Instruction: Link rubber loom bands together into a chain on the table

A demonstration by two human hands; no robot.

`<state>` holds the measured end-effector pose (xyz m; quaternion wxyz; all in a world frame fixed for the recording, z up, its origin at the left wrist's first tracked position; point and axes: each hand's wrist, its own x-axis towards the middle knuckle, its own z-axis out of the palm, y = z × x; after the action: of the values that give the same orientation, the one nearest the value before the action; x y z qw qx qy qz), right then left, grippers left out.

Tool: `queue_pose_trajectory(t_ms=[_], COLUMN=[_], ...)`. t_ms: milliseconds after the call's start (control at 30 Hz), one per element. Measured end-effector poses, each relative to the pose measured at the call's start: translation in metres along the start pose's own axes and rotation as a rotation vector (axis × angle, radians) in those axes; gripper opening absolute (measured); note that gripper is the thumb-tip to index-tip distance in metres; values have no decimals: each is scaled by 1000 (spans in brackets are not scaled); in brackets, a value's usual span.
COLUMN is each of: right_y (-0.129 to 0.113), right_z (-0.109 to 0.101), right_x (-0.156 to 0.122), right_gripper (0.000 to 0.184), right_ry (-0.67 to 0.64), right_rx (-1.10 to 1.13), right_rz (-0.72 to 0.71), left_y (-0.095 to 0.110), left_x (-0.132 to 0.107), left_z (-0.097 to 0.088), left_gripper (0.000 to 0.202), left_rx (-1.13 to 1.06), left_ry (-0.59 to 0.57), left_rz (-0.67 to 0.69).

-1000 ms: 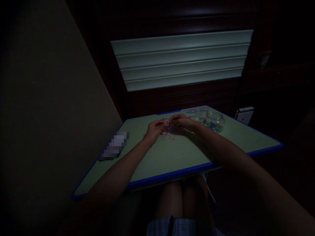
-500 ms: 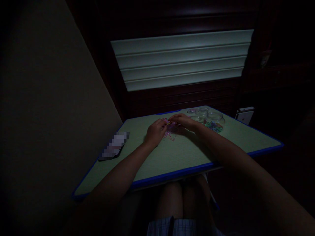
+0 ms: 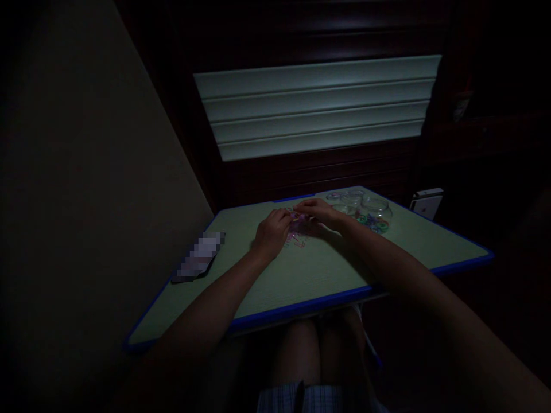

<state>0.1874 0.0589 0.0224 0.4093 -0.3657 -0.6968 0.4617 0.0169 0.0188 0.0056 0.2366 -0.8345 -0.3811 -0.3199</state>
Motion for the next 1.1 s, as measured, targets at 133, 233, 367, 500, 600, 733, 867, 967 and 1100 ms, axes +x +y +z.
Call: queue_pose_trajectory(t_ms=[133,233,367,500,600,733,867,967,1100], right_y=[0,3,5,-1,-7,-9,-4,1,3], right_z=[-1,-2,-3,0,4,7,4,2,2], right_x=[0,2,3,1,-2,-3,-2,0,2], right_gripper=[34,32,32,39,39,35,30,32,38], right_ry=[-12,-28,-37,-42,-21,-10,-42,-54,-80], right_rx=[-33,-56,-85,-125,-188,-270,-289,-290,-247], right_rz=[-3,-11,-4,9,-1,-5,5,-5,-39], left_y=[-2,-2,-2,-2,-2,-2,-2,-3,-3], left_x=[0,0,-1,-2,-2,-1,-1,-1,-2], left_z=[2,1,1,0,0,-1,0,1,1], left_gripper=[16,16,14,15,15,14,16,17,17], left_rx=[25,51,83,87,80,102,116,126,124], left_ry=[0,-9,-14,-23,-28,-43,-48,-47,-54], left_rz=[6,17,33,46,41,26,50,46,57])
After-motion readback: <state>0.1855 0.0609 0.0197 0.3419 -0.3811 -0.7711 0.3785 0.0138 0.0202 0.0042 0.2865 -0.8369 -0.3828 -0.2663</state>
